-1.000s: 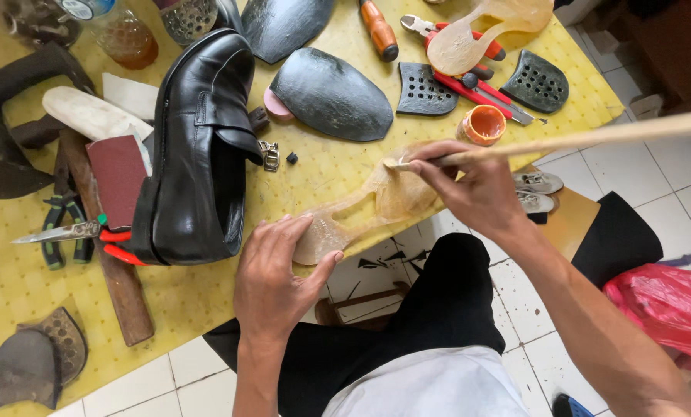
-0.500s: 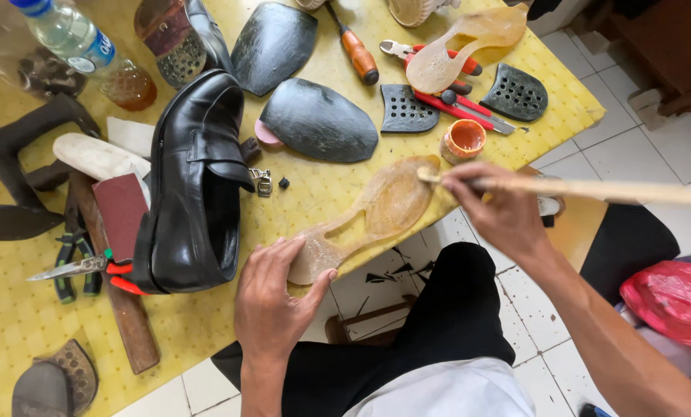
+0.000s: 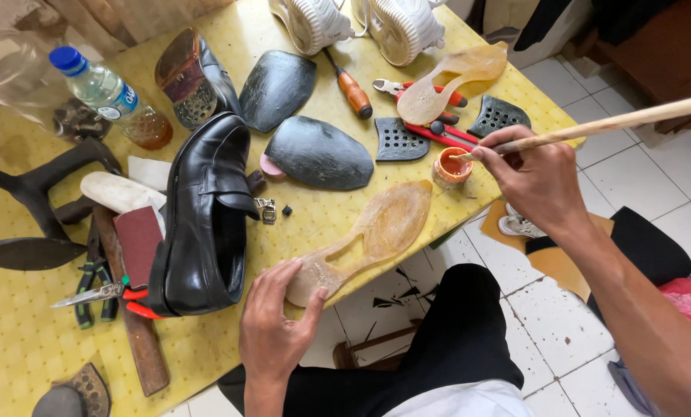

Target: The person sands a shoe insole with sandpaper, then uses a brush to apply glue from a container onto the insole. The person handles the insole and a black shoe on a cluttered workbench.

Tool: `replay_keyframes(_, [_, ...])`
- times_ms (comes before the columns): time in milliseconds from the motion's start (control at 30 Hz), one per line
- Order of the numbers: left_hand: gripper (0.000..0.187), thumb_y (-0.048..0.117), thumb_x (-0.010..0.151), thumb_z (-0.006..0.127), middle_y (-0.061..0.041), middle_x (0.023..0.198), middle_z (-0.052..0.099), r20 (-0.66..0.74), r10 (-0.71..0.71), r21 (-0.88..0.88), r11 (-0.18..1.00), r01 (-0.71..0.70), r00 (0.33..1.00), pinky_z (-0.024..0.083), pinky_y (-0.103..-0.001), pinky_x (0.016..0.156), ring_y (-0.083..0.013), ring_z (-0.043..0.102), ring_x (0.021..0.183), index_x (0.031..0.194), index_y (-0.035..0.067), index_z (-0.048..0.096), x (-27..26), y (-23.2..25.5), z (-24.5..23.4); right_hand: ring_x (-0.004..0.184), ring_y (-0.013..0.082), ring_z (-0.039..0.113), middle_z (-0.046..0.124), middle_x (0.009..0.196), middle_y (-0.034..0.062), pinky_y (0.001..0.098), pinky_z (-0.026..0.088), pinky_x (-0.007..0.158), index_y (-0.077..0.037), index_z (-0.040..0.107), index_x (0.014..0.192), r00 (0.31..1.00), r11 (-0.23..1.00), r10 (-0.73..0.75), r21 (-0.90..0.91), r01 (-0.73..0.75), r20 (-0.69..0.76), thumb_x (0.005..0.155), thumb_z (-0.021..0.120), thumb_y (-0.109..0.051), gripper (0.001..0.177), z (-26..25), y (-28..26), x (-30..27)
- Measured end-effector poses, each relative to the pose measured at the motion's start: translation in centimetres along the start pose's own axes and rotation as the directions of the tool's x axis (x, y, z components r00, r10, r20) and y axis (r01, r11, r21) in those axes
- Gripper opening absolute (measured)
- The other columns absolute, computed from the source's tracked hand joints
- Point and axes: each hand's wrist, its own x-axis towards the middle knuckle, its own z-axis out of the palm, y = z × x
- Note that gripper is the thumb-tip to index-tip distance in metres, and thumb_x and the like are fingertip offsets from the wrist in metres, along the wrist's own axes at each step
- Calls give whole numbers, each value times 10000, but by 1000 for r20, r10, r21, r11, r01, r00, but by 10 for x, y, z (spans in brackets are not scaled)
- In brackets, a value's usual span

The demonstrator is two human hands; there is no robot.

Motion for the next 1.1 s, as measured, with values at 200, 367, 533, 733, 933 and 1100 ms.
replay_keyframes(200, [354,192,942,715,-100,1278,714,-26,-155,-54,987,154,988,579,-406,1044,-255,684,1215,1275,92,649,-2,-2,3,538,101,535,693,748,67,232,452,445,-16,757,1030,993,996,85,34,-88,77,1038,779,-96,84,-3,-6,4])
replay_keyframes(367, [320,68,953,674,-101,1265,711,-80,-204,-85,977,197,976,555,-359,1052,-249,684,1199,1272,64,656,1,2,1,639,107,545,681,838,55,252,409,519,-52,733,1092,986,976,165,141,-168,35,1119,795,-92,79,-19,6,-3])
replay_keyframes(533, [320,12,936,651,-92,1243,717,-136,-125,-82,990,115,983,564,-339,1015,-241,699,1158,1254,52,655,0,0,2,675,118,555,622,775,78,261,452,631,-42,738,1121,969,964,223,126,-236,105,1211,741,-72,95,-23,10,-15])
replay_keyframes(733, [379,-11,880,666,-53,1224,721,-143,-80,105,990,96,986,557,-340,971,-218,693,1125,1248,77,666,-2,1,7,810,187,722,739,1032,141,221,643,735,-23,664,1099,818,476,139,687,-549,557,1029,618,-37,84,-2,-31,-35])
replay_keyframes(933, [426,-2,853,661,-44,1200,711,-141,-86,102,990,101,986,591,-325,862,-211,684,1126,1267,96,646,-2,-1,8,896,196,767,763,1020,160,228,660,743,33,658,1117,811,736,-188,627,-257,554,920,709,-42,217,48,-107,-1])
replay_keyframes(1100, [446,69,847,660,-13,1188,699,-169,-95,114,987,115,981,590,-352,841,-207,686,1141,1285,153,644,-8,-13,22,704,137,688,739,816,67,255,599,697,-72,714,1060,741,901,-202,418,-117,641,913,764,-117,162,80,-139,11])
